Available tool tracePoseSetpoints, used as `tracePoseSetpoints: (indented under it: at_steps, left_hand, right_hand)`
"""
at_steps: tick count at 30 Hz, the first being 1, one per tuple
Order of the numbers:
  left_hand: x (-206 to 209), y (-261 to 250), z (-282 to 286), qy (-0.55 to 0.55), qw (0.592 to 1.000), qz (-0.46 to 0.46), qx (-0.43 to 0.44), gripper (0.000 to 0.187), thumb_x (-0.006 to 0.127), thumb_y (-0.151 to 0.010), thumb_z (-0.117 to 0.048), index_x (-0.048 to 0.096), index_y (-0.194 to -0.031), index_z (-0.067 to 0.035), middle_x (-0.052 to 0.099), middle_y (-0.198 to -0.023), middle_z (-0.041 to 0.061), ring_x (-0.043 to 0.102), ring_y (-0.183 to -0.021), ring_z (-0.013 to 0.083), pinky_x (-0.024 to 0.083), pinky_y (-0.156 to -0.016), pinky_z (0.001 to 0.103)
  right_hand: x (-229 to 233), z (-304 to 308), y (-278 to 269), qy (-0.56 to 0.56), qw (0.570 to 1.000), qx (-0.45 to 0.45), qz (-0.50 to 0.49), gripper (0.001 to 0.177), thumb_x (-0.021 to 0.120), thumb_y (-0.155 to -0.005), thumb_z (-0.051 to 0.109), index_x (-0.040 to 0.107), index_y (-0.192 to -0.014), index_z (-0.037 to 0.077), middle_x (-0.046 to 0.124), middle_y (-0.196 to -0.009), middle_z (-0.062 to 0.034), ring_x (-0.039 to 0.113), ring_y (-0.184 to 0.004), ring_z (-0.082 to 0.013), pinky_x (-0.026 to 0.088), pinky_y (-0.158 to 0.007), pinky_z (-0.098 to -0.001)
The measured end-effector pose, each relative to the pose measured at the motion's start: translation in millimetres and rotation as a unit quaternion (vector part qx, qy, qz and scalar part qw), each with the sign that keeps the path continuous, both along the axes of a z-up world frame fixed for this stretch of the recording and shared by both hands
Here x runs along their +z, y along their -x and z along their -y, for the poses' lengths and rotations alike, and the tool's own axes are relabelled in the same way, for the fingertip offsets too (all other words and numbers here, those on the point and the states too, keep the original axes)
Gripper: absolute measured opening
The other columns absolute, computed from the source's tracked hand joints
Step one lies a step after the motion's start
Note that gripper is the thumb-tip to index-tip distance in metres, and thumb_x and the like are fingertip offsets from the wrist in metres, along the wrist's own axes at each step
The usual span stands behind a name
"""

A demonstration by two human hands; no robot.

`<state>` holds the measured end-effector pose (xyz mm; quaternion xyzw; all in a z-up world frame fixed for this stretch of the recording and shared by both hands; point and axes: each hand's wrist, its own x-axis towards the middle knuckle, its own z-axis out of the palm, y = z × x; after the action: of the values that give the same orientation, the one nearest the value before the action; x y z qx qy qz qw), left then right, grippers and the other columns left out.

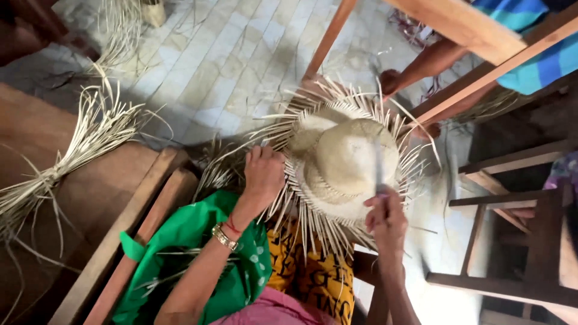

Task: Trimming the excess straw from the brim of a woven hat using a knife to create a clean edge.

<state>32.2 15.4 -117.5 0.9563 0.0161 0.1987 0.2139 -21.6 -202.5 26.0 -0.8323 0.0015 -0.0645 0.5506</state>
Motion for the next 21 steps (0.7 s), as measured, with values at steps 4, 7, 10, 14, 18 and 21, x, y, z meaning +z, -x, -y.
tracePoseSetpoints:
  at_steps: [4, 7, 10, 14, 18, 21]
  left_hand:
    - [13, 3, -17, -0.016, 0.998, -0.058, -0.032, 0.014, 0.065, -0.067, -0.021, 0.058, -0.067, -0.009, 0.048, -0.071, 0.008, 0.043, -0.074, 0.0262, 0.033, -0.068, 0.039]
    - [24, 2, -18, -0.017, 0.991, -0.113, -0.065, 0.011, 0.065, -0.067, -0.013, 0.057, -0.064, -0.006, 0.049, -0.067, 0.011, 0.045, -0.072, 0.0287, 0.033, -0.066, 0.039]
    - [31, 1, -17, -0.043, 0.984, -0.150, -0.083, 0.009, 0.063, -0.070, -0.011, 0.057, -0.067, -0.005, 0.048, -0.068, 0.010, 0.046, -0.074, 0.0280, 0.034, -0.069, 0.039]
    - [22, -3, -19, 0.018, 0.985, -0.144, -0.090, 0.013, 0.065, -0.070, -0.008, 0.053, -0.066, -0.004, 0.047, -0.067, 0.012, 0.046, -0.074, 0.0295, 0.034, -0.069, 0.041]
    - [32, 0, -23, 0.076, 0.980, -0.143, -0.118, 0.020, 0.062, -0.074, -0.005, 0.047, -0.061, -0.004, 0.044, -0.060, 0.012, 0.045, -0.069, 0.0322, 0.034, -0.068, 0.042]
    - [-4, -11, -26, 0.075, 0.974, -0.173, -0.126, 0.023, 0.062, -0.070, -0.017, 0.045, -0.057, -0.011, 0.044, -0.056, 0.005, 0.048, -0.069, 0.0290, 0.034, -0.068, 0.043]
  right_hand:
    - [-52, -14, 15, 0.100, 0.989, 0.111, -0.012, 0.044, 0.041, -0.079, -0.006, 0.041, -0.122, 0.003, 0.061, -0.071, -0.0150, 0.053, -0.041, -0.0137, 0.043, -0.030, -0.0196]
    - [-58, -36, 29, 0.180, 0.968, 0.175, -0.032, 0.048, 0.043, -0.080, -0.004, 0.037, -0.127, 0.006, 0.062, -0.069, -0.0149, 0.055, -0.042, -0.0141, 0.047, -0.035, -0.0191]
    - [-63, -51, 35, 0.300, 0.934, 0.194, -0.002, 0.050, 0.045, -0.078, -0.006, 0.038, -0.126, 0.006, 0.061, -0.081, -0.0184, 0.060, -0.047, -0.0179, 0.046, -0.037, -0.0246]
    - [-70, -61, 34, 0.394, 0.894, 0.211, 0.032, 0.052, 0.043, -0.079, -0.004, 0.032, -0.129, 0.003, 0.056, -0.089, -0.0231, 0.056, -0.042, -0.0191, 0.041, -0.036, -0.0308]
    - [-69, -70, 32, 0.406, 0.890, 0.203, 0.042, 0.051, 0.044, -0.078, -0.004, 0.034, -0.128, 0.000, 0.055, -0.090, -0.0246, 0.057, -0.043, -0.0236, 0.041, -0.035, -0.0323]
    - [-78, -71, 29, 0.433, 0.877, 0.201, 0.056, 0.056, 0.046, -0.073, -0.006, 0.034, -0.128, 0.001, 0.055, -0.087, -0.0209, 0.057, -0.041, -0.0199, 0.041, -0.035, -0.0303]
